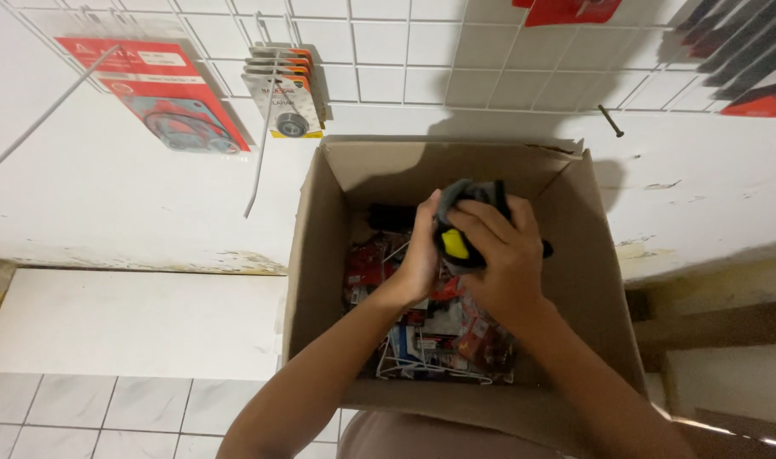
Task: Wiping dust off packaged auto parts with a cloth and organizing them inside a cardboard box or hanging them on a rack.
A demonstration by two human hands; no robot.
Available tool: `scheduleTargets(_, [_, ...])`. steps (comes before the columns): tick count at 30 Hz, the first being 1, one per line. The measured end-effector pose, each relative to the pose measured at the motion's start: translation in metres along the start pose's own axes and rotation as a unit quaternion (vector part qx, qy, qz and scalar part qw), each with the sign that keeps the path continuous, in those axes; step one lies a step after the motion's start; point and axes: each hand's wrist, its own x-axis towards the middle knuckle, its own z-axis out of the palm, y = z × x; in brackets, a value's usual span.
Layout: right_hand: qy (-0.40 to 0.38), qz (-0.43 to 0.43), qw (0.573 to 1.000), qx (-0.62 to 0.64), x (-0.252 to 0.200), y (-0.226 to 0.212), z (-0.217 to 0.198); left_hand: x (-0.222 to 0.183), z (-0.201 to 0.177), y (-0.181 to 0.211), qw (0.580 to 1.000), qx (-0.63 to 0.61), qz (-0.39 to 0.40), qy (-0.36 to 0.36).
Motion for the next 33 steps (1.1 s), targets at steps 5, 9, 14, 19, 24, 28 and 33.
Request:
scheduleTargets(5, [0.017,0.026,0.999,0.039,0.018,0.002,-0.016,-0.009,0.001,0.019,1.0,0.008,-0.012,-0.021])
scheduleTargets(9, [0.021,-0.002,0.998,0.051,0.007,-0.002,-0.004,-0.022,0.015,0.034,0.999,0.013,-0.002,-0.04])
scheduleTargets(14, [0.036,-0.162,0.983,-0.08,-0.013,0.011,0.028,0.012,-0.02,0.013,0.983,-0.134,-0.123,0.011])
scheduleTargets(19, [0.053,-0.18,0.981,-0.047,-0.007,0.001,0.023,0.029,-0.052,-0.004,0.974,-0.18,-0.14,-0.001])
scheduleTargets(24, [0.112,-0.185,0.972,-0.09,0.0,0.007,0.016,-0.015,0.002,0.03,0.988,-0.126,-0.087,0.003])
scheduleTargets(28, [0.123,-0.198,0.966,-0.115,-0.01,0.012,0.029,-0.005,-0.005,0.02,0.985,-0.148,-0.086,0.014])
scheduleTargets(33, [0.1,-0.208,0.971,-0.067,-0.006,-0.003,0.027,0.013,-0.028,0.015,0.975,-0.198,-0.098,0.033])
